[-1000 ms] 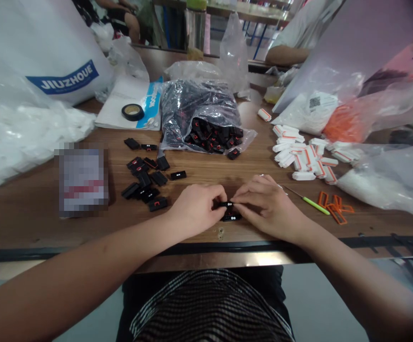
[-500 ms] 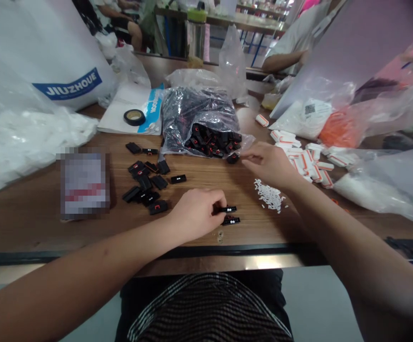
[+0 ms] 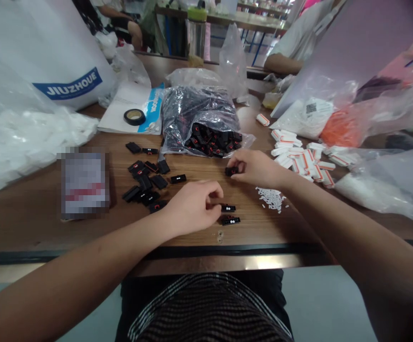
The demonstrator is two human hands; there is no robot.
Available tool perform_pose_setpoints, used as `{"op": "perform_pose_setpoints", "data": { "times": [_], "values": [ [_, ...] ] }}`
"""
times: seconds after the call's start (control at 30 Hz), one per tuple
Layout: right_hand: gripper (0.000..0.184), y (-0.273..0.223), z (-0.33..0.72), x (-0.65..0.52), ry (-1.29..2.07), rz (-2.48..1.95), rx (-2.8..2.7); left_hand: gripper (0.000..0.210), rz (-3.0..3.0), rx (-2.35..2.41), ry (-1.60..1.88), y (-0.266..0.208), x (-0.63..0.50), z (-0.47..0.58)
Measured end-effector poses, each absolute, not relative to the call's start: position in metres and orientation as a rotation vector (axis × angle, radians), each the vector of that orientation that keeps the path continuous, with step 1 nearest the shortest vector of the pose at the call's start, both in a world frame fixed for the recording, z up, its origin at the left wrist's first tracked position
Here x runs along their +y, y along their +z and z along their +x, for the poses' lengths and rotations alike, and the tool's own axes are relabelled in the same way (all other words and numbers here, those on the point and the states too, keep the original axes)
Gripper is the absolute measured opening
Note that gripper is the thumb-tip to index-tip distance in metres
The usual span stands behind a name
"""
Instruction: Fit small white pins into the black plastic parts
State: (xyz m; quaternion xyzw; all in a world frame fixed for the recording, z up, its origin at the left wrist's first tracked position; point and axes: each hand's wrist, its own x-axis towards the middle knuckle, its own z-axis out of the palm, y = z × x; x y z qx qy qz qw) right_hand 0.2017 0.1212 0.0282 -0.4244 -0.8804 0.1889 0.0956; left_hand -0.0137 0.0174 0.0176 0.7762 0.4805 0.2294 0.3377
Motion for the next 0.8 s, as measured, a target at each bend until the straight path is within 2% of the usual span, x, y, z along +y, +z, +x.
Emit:
{"op": "perform_pose_setpoints", "data": {
  "times": [0.1,0.27,0.43,0.5,0.67,0.8],
  "values": [
    [0.019,0.024,0.197,0.101,0.769,-1.193,-2.529,0.006,2.004,1.340,0.730,0.015,0.022,-0.016],
    [0.013,0.020,0.186,0.083,0.818,-1.321,-2.375,0.004,2.025,1.341,0.842,0.008,0.027,-0.015],
    [0.013,0.018,0.174,0.077,0.723,-1.325,-2.294,0.031,1.941,1.311,0.908,0.002,0.028,-0.012],
    [0.011,0.016,0.171,0.076,0.759,-1.316,-2.289,0.033,1.911,1.306,0.898,0.001,0.029,-0.011],
    [0.012,0.013,0.170,0.079,1.099,-1.238,-2.224,0.027,1.942,1.361,0.842,0.001,0.032,-0.012],
    [0.016,0.025,0.177,0.075,1.209,-1.168,-2.162,0.017,2.040,1.378,0.822,-0.001,0.034,-0.014]
  ]
}}
